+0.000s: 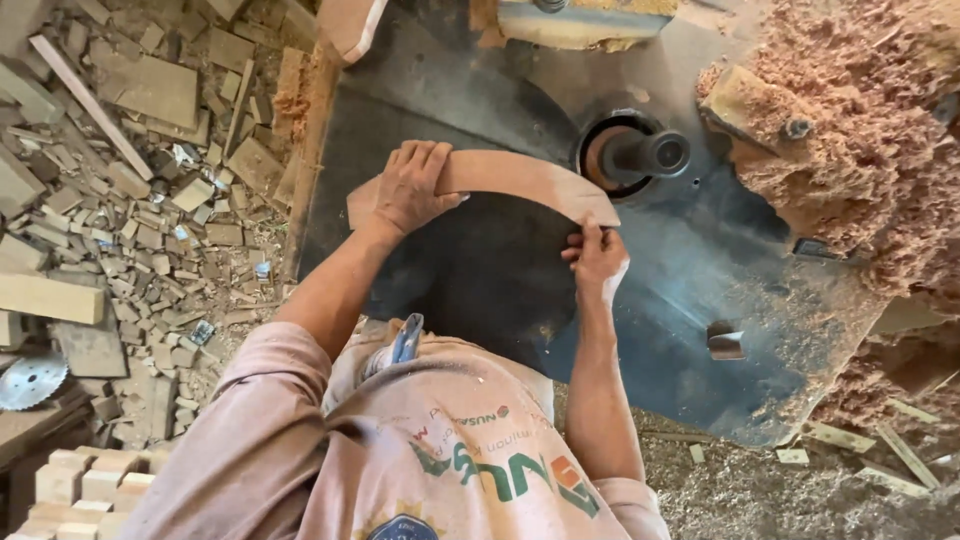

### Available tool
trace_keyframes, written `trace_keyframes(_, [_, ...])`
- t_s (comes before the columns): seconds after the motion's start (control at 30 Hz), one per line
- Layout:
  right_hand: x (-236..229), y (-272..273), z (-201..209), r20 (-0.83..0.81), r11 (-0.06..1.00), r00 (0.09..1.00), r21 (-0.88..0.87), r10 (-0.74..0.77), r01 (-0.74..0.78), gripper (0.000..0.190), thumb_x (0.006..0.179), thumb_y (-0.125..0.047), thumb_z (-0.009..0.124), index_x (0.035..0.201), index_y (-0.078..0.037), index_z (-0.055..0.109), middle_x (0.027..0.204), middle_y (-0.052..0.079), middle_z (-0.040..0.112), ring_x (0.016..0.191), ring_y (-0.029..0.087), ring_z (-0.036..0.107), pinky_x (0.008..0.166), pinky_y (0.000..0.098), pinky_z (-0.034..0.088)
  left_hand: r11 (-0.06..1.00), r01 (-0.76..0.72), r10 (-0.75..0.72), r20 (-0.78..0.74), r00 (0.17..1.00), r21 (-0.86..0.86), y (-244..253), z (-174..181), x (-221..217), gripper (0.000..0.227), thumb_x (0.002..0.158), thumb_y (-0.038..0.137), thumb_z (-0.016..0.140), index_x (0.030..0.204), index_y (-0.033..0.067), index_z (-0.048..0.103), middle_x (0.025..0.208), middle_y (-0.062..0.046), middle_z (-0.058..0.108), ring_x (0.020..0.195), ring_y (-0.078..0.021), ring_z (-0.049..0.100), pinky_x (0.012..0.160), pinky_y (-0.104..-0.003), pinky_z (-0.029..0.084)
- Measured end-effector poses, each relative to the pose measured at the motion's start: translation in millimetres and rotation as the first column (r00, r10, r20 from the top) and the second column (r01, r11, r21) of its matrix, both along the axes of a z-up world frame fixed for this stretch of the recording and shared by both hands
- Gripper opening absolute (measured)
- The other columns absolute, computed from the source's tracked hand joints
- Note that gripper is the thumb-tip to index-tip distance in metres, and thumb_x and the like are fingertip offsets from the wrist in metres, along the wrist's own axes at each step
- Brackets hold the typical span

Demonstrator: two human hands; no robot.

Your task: Shaping the edges of curved wooden pieces using a spindle shaper machine

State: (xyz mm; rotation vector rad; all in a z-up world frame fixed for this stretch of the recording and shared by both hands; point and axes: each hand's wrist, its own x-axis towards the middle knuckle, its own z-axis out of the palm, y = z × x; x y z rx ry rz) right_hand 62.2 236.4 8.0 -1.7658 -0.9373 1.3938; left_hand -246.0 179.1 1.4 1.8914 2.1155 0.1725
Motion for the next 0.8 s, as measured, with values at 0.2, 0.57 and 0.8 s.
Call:
trace_keyframes(0.2, [-9.1, 17.1, 3.5, 0.032, 1.000, 0.999, 0.003, -0.004, 0.004, 0.036, 0.097, -0.027, 0.070, 0.076, 0.000, 0.058, 0.069, 0.024, 0.071, 0.041, 0.022, 0.067, 0.028, 0.0245, 0.045, 0.999, -0.011, 0.011, -0.017, 1.000, -0.036, 11.2, -7.2, -7.7, 0.079, 0.083, 0.056, 0.077, 0.142, 0.0159, 0.045, 0.123, -0.009, 0.057, 0.125, -0.0284, 0.053, 0.104, -0.043, 0.047])
trace_keyframes(0.57, [-16.7, 26.4, 4.8, -0.014, 0.999, 1.000, 0.041, 0.011, -0.010, 0.037, 0.098, -0.031, 0.073, 0.079, -0.001, 0.061, 0.069, 0.021, 0.071, 0.043, 0.020, 0.067, 0.030, 0.0223, 0.045, 1.000, -0.007, 0.006, -0.032, 0.999, -0.013, 18.2, -4.9, -17.7, 0.076, 0.084, 0.056, 0.076, 0.142, 0.0154, 0.047, 0.122, -0.008, 0.058, 0.123, -0.0265, 0.055, 0.103, -0.042, 0.048])
trace_keyframes(0.8, [-20.6, 34.6, 13.6, -0.006, 0.996, 0.997, 0.033, 0.082, -0.082, 0.037, 0.100, -0.031, 0.070, 0.081, -0.001, 0.063, 0.071, 0.020, 0.072, 0.047, 0.018, 0.069, 0.033, 0.0208, 0.047, 1.000, -0.015, 0.016, -0.045, 0.999, 0.027, 19.6, -6.8, -22.0, 0.076, 0.082, 0.052, 0.080, 0.140, 0.0152, 0.049, 0.120, -0.007, 0.058, 0.121, -0.0258, 0.056, 0.103, -0.041, 0.048])
